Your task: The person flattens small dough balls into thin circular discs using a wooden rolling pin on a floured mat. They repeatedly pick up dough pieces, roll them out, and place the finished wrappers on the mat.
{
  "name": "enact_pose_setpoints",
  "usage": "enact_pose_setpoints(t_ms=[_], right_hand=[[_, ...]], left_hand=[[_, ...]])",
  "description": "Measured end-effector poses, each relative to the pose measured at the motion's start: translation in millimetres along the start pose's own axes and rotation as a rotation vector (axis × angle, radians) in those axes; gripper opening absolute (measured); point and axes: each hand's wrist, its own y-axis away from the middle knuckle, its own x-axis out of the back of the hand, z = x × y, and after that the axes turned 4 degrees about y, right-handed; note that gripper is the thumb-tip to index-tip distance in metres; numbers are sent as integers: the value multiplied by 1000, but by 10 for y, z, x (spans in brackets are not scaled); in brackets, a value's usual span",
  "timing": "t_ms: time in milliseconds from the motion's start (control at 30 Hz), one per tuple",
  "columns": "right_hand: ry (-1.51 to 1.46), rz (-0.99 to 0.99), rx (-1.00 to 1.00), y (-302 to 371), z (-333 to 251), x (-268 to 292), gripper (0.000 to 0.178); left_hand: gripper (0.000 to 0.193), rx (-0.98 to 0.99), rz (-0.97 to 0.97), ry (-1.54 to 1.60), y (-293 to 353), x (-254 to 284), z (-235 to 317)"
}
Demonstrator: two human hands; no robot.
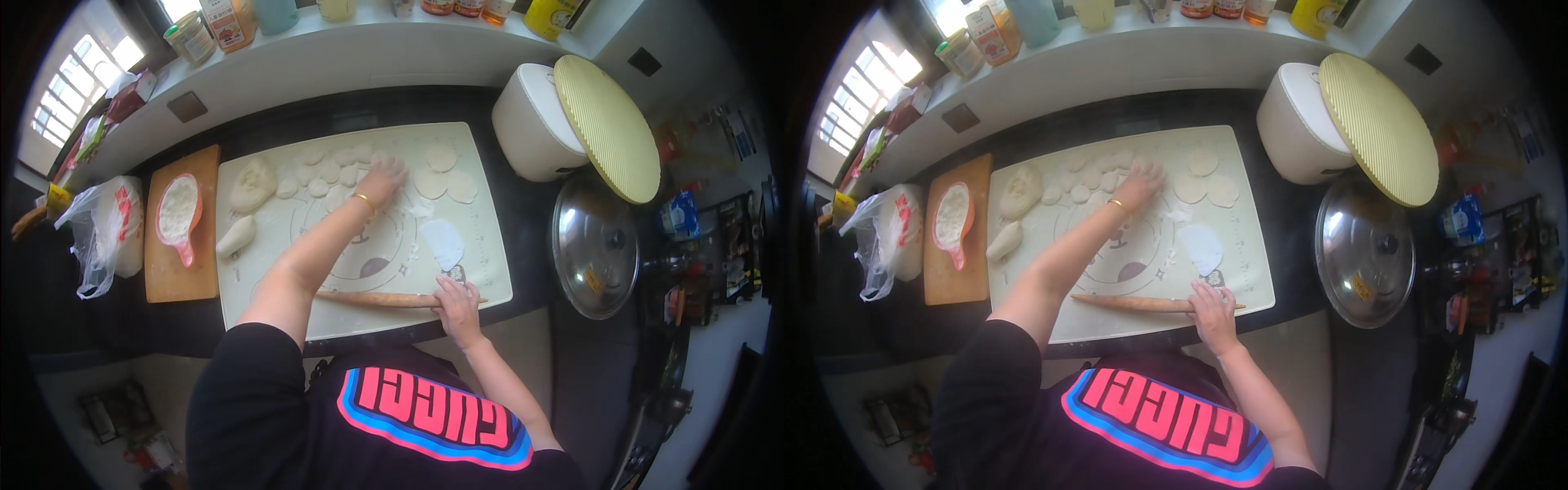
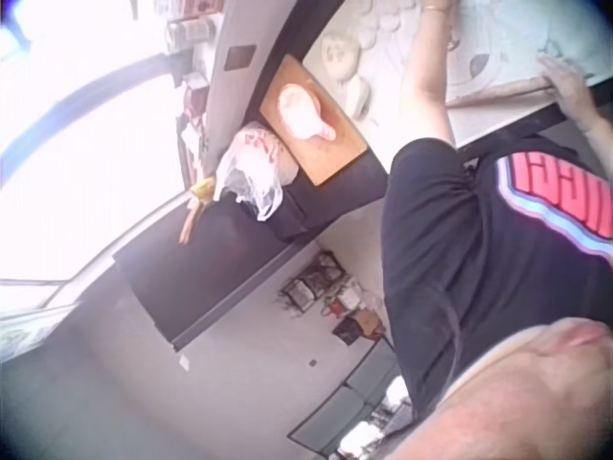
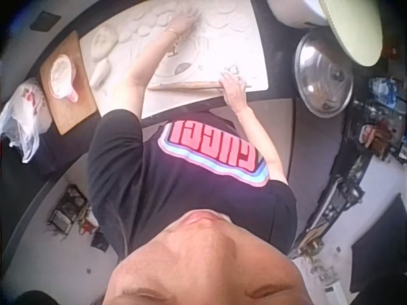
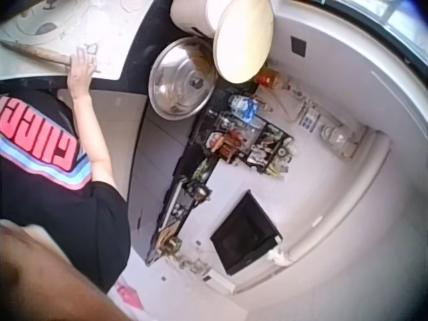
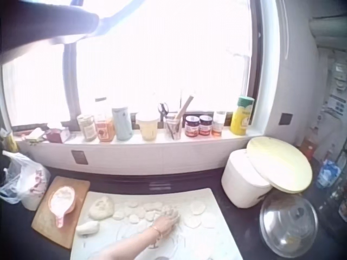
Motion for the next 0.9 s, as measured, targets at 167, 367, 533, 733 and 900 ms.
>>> enact_pose_setpoints(t_ms=[167,367,533,733,900], right_hand=[[-6,-44,32,33,-50,25,37],[-69,-34,23,129,-21,109,38],[-108,99,25,63,-11,81,38],[-108,110,75,38,47,168,39],[-124,47,116,-76,-104,6,37]], left_hand=[[54,-156,-204,-36,630,32,183],[62,-283,-417,94,1254,493,375],[69,-168,-296,160,1359,278,437],[74,-266,-416,77,1963,539,264],[74,-261,-392,119,2330,675,192]])
